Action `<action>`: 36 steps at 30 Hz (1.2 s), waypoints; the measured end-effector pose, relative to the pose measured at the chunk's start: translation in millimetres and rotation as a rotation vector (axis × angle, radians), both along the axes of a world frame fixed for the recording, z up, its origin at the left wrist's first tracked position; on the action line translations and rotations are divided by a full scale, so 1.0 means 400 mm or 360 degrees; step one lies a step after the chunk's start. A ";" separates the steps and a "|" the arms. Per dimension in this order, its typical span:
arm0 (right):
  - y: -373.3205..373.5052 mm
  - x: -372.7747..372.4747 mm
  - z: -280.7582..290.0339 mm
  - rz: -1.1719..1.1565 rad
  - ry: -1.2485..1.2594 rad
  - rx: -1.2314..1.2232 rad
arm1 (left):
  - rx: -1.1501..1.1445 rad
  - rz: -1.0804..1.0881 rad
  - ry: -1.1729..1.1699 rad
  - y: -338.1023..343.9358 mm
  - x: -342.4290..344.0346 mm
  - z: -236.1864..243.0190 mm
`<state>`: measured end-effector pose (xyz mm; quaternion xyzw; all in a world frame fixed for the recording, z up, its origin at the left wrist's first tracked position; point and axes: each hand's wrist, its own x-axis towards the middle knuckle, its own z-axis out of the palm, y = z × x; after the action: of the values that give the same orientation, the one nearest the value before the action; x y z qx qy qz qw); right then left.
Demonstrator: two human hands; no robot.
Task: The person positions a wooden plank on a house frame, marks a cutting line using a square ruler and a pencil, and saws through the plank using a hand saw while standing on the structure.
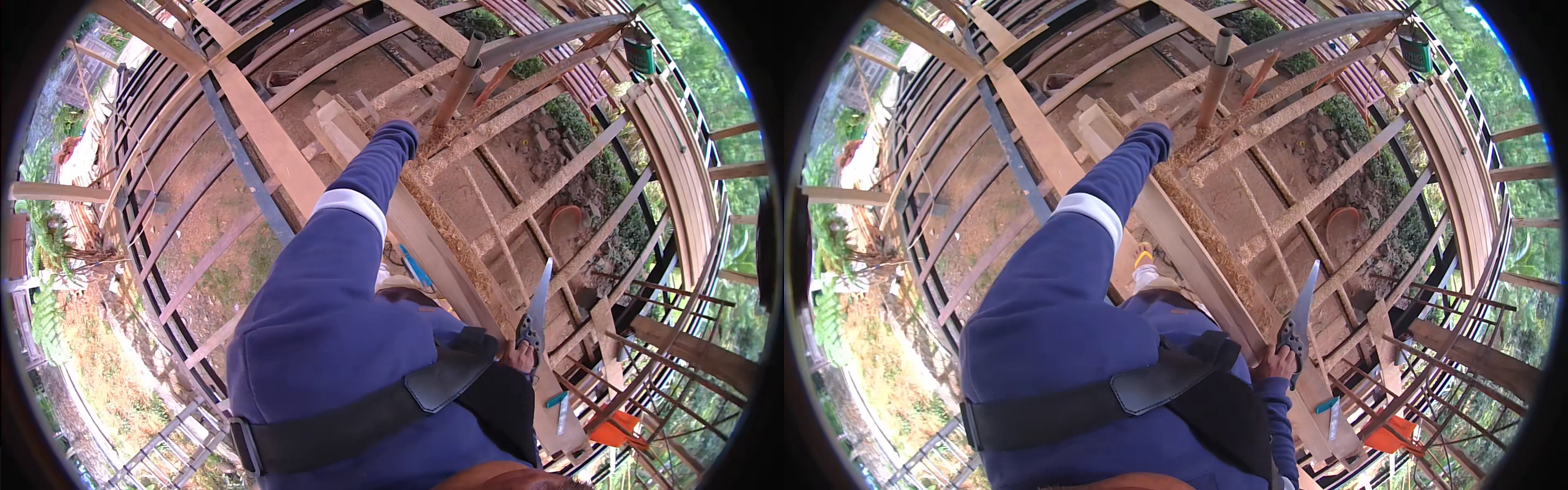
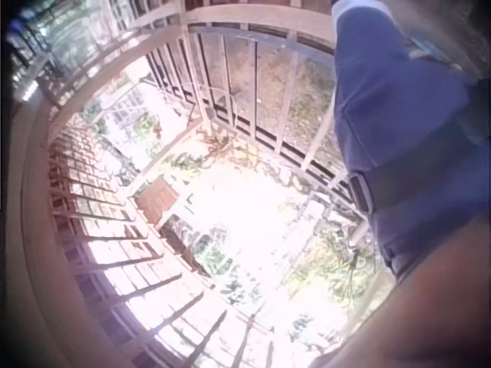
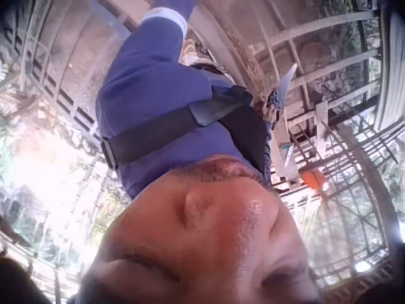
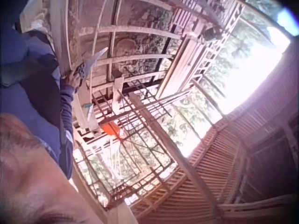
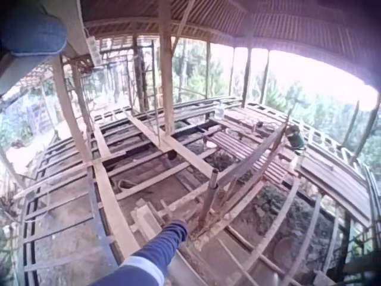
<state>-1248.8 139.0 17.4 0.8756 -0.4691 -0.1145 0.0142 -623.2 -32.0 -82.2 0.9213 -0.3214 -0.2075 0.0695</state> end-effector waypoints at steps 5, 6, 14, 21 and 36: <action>-0.019 -0.061 -0.124 0.0255 0.0186 -0.0240 | -0.0058 0.0306 0.0076 -0.002 0.055 -0.134; -0.015 -0.082 -0.148 0.0303 0.0109 -0.0317 | -0.0076 0.0350 0.0094 -0.012 0.054 -0.149; -0.060 -0.170 -0.257 0.0544 -0.0077 -0.0507 | -0.0424 0.0667 0.0045 -0.084 0.124 -0.187; -0.059 -0.038 -0.092 0.0275 0.0018 -0.0040 | -0.0529 0.0605 0.0123 -0.020 0.177 0.072; -0.134 0.108 -0.056 0.0188 0.0071 0.0364 | -0.1068 0.1062 -0.0510 0.791 0.183 0.219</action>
<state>-1205.7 85.5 -4.8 0.8949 -0.4001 -0.1855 -0.0685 -550.2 284.2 5.5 0.9210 -0.0649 0.0851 0.3745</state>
